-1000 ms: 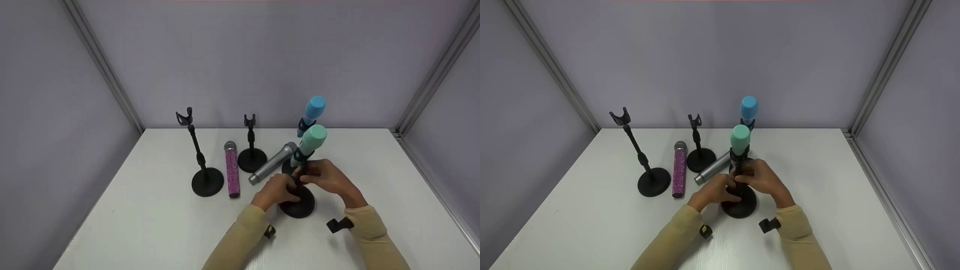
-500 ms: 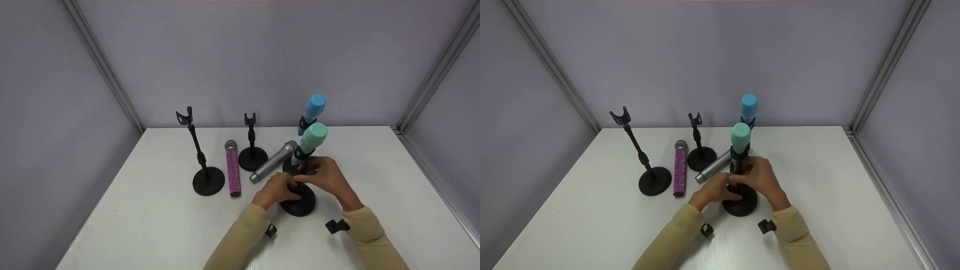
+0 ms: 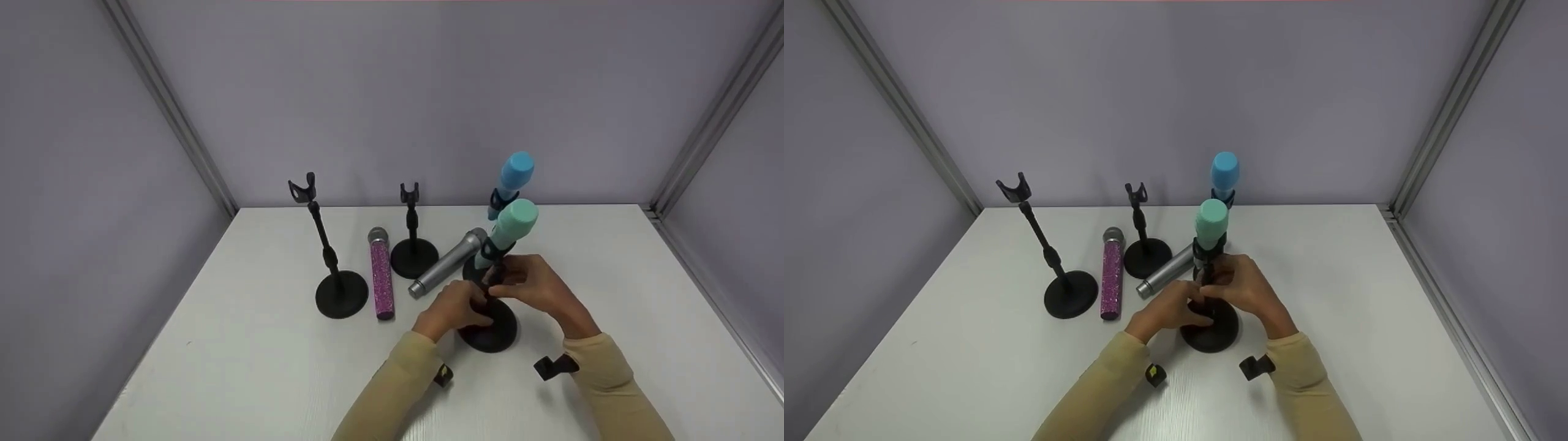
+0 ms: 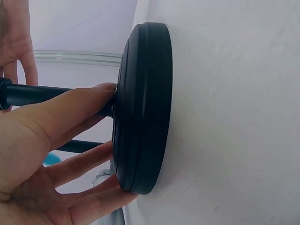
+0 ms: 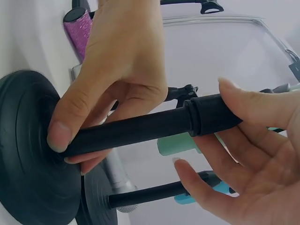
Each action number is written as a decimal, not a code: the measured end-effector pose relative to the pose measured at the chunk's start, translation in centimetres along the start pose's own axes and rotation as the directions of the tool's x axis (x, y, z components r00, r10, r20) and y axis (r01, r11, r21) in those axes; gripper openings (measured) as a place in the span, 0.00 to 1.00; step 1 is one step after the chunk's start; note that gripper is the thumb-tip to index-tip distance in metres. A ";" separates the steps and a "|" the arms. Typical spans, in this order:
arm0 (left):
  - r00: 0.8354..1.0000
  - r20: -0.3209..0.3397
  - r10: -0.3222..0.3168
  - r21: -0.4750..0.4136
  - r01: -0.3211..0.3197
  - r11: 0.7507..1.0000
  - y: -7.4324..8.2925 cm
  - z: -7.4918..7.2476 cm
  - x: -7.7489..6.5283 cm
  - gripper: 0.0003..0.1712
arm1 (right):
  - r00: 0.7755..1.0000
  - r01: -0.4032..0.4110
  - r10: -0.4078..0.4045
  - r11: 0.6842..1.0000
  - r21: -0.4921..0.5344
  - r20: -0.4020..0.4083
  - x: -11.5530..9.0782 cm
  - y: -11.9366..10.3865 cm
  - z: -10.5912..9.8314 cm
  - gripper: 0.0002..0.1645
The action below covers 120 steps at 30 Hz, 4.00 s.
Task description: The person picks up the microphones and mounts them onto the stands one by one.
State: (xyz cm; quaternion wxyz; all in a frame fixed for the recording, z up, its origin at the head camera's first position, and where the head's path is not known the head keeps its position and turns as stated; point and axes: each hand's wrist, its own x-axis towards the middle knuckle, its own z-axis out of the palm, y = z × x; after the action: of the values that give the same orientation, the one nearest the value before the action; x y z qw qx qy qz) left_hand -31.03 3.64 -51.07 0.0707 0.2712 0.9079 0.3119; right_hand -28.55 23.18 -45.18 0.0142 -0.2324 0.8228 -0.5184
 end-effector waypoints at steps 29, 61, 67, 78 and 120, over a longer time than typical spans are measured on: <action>0.999 0.009 -0.050 0.004 0.050 0.999 0.3 -0.3 -0.4 0.09 | 0.990 -0.048 0.049 0.999 0.010 -0.131 -0.2 -1.5 0.7 0.21; 1.000 -0.002 0.016 0.022 -0.016 1.000 -0.1 -0.3 -0.4 0.08 | 0.989 -0.039 0.014 0.985 -0.169 -0.149 -0.5 -1.9 0.9 0.17; 1.000 -0.005 0.007 0.019 -0.007 1.000 -0.2 -0.1 -0.4 0.10 | 0.998 -0.030 0.023 0.994 -0.107 -0.064 -0.6 -1.7 0.6 0.19; 1.000 -0.023 -0.002 0.059 0.003 0.998 0.1 -0.6 -0.4 0.12 | 0.998 -0.027 0.029 0.999 -0.032 0.063 -0.3 -1.7 -0.1 0.17; 0.999 -0.025 -0.035 0.046 0.036 0.998 0.1 -0.1 -0.6 0.16 | 0.995 -0.046 0.048 0.999 -0.028 0.091 -0.5 -1.7 0.0 0.17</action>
State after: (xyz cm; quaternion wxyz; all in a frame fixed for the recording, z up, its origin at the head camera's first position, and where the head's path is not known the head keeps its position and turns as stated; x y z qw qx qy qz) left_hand -30.51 3.32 -51.00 0.0589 0.2528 0.9203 0.2926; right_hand -27.48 22.75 -43.87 0.0610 -0.2366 0.8332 -0.4960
